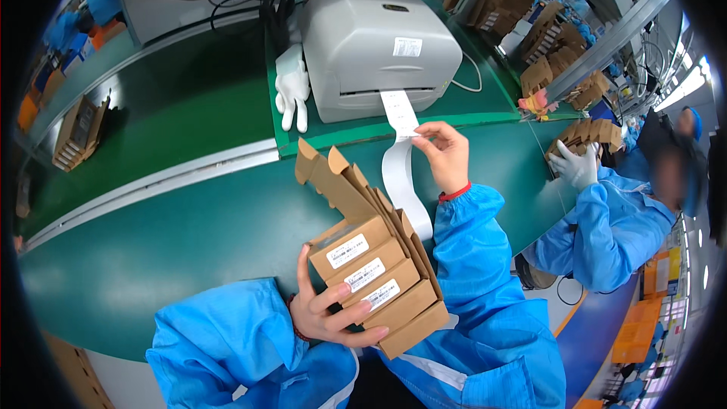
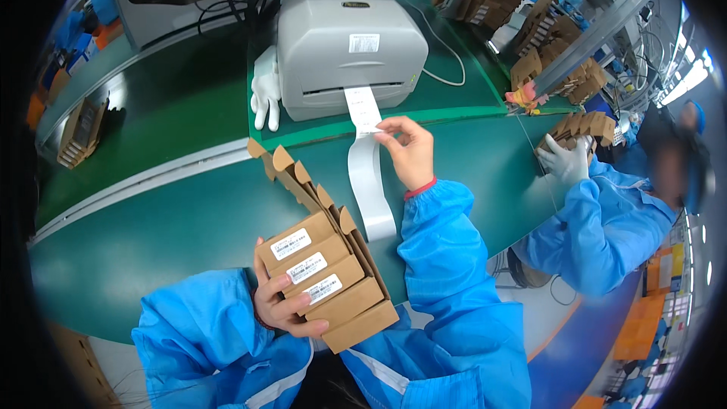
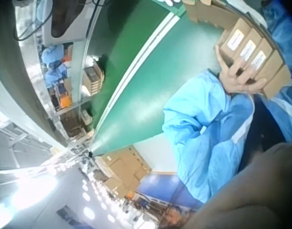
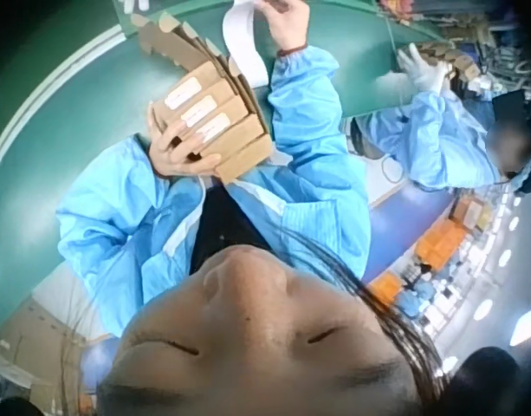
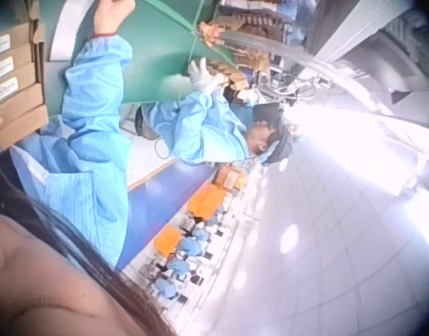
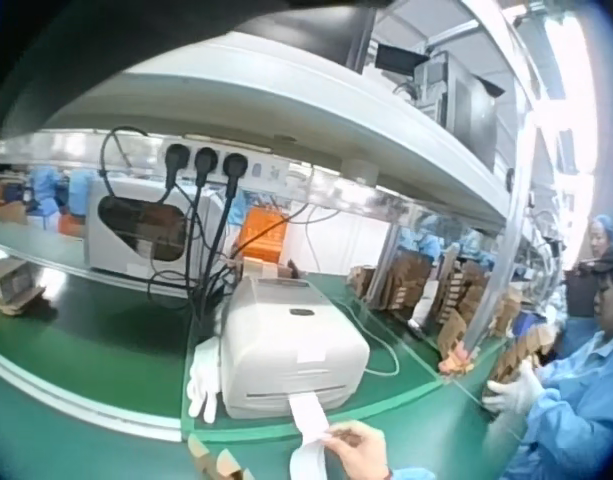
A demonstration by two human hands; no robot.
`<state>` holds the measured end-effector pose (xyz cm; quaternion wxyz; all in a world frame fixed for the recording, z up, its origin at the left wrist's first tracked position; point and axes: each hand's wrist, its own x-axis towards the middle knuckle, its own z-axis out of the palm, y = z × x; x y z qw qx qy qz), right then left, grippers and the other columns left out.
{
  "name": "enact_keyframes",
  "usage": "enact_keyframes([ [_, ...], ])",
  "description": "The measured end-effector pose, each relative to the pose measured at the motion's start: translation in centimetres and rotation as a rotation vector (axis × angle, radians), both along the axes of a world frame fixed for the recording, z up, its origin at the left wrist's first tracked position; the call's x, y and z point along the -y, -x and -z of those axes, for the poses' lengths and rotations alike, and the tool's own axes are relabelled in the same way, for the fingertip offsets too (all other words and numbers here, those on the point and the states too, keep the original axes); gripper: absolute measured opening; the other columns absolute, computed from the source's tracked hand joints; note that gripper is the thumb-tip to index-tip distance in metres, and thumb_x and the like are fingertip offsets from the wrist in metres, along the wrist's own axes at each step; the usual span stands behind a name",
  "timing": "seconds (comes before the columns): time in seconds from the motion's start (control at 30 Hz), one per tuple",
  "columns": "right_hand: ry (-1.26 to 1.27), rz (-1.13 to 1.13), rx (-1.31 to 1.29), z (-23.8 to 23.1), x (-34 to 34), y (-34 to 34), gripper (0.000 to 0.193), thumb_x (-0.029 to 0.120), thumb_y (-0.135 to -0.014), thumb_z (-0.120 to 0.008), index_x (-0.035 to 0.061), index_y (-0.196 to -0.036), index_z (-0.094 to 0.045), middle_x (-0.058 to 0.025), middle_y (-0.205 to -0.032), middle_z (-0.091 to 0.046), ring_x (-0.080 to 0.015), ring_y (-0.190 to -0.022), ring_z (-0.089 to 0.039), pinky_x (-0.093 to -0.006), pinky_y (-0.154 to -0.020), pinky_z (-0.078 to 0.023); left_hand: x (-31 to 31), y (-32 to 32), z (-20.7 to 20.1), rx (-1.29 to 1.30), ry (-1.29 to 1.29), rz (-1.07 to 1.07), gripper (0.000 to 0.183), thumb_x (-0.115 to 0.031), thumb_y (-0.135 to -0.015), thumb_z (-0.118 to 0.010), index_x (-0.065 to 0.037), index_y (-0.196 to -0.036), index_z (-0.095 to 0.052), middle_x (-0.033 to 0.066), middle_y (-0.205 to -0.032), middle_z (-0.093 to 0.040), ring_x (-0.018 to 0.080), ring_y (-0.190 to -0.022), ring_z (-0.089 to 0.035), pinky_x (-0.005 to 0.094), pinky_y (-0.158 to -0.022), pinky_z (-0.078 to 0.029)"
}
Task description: The person repeatedly picks up small cardboard boxes from a stack, opens them to reveal a silver electronic device, and applies a printed label to the side of each box. The person then closes the box and places it back on the table. This process is repeated for multiple units throughout the clip.
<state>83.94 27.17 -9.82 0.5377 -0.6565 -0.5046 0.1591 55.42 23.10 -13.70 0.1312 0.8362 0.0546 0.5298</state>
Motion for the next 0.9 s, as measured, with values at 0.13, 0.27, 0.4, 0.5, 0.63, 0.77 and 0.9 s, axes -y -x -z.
enact_keyframes([
  [0.13,0.007,0.099,0.046,-1.1,0.0,0.8,0.013,-0.005,-0.069,-0.062,-0.0001,-0.081,-0.061,-0.0021,-0.076,-0.059,-0.0059,-0.068,-0.05,-0.0185,-0.055,-0.039,-0.3,-0.2,0.0,0.011,-0.009,0.003,0.036,-0.036,-0.074,-0.059,-0.042,-0.107,-0.044,-0.0018,-0.112,-0.037,0.0216,-0.117,-0.028,0.0733,-0.086,-0.022],
  [0.27,-0.053,0.114,0.066,-2.2,-0.2,1.8,0.011,-0.005,-0.069,-0.061,0.0008,-0.078,-0.062,-0.0015,-0.075,-0.059,-0.0063,-0.067,-0.05,-0.0187,-0.054,-0.038,-0.5,-0.5,0.0,0.016,-0.019,0.01,0.035,-0.037,-0.075,-0.058,-0.042,-0.107,-0.044,-0.0016,-0.113,-0.037,0.0219,-0.117,-0.028,0.0731,-0.086,-0.022],
  [0.4,-0.032,0.17,0.211,-2.1,0.7,3.0,0.009,-0.002,-0.069,-0.061,0.003,-0.076,-0.062,-0.0027,-0.076,-0.06,-0.0076,-0.066,-0.051,-0.0202,-0.054,-0.038,-0.6,0.0,0.4,0.009,-0.051,0.009,0.035,-0.039,-0.075,-0.057,-0.04,-0.107,-0.044,-0.001,-0.114,-0.037,0.0223,-0.118,-0.028,0.073,-0.085,-0.023],
  [0.5,-0.063,0.191,0.165,-1.9,1.7,2.8,0.007,-0.001,-0.07,-0.061,0.0014,-0.076,-0.061,-0.0026,-0.074,-0.06,-0.0082,-0.065,-0.052,-0.021,-0.055,-0.038,-0.6,-0.2,0.4,0.026,-0.057,0.007,0.035,-0.04,-0.075,-0.057,-0.04,-0.107,-0.044,-0.0008,-0.114,-0.037,0.0228,-0.118,-0.028,0.073,-0.085,-0.023],
  [0.63,-0.062,0.227,0.214,-2.6,3.6,3.4,0.005,-0.001,-0.071,-0.06,-0.0002,-0.076,-0.06,-0.003,-0.072,-0.06,-0.0091,-0.065,-0.052,-0.0211,-0.057,-0.039,-0.5,-0.2,0.5,0.03,-0.053,0.01,0.036,-0.039,-0.075,-0.057,-0.039,-0.108,-0.044,-0.001,-0.115,-0.037,0.023,-0.118,-0.028,0.073,-0.086,-0.023],
  [0.77,-0.056,0.219,0.298,-2.5,5.1,3.2,0.008,-0.002,-0.073,-0.059,0.0,-0.08,-0.058,-0.0046,-0.076,-0.06,-0.0102,-0.067,-0.052,-0.0224,-0.059,-0.041,-0.5,-0.2,0.5,0.031,-0.048,0.014,0.036,-0.039,-0.075,-0.058,-0.04,-0.108,-0.043,-0.0015,-0.115,-0.037,0.0229,-0.118,-0.028,0.0731,-0.085,-0.023],
  [0.9,-0.011,0.156,0.297,-3.5,5.3,3.4,0.022,-0.004,-0.073,-0.057,0.003,-0.093,-0.059,-0.0054,-0.08,-0.059,-0.0104,-0.069,-0.052,-0.0223,-0.06,-0.041,-0.5,-0.5,0.4,0.044,-0.05,-0.005,0.038,-0.038,-0.074,-0.06,-0.041,-0.108,-0.043,-0.002,-0.114,-0.037,0.0229,-0.117,-0.029,0.0732,-0.085,-0.023],
])
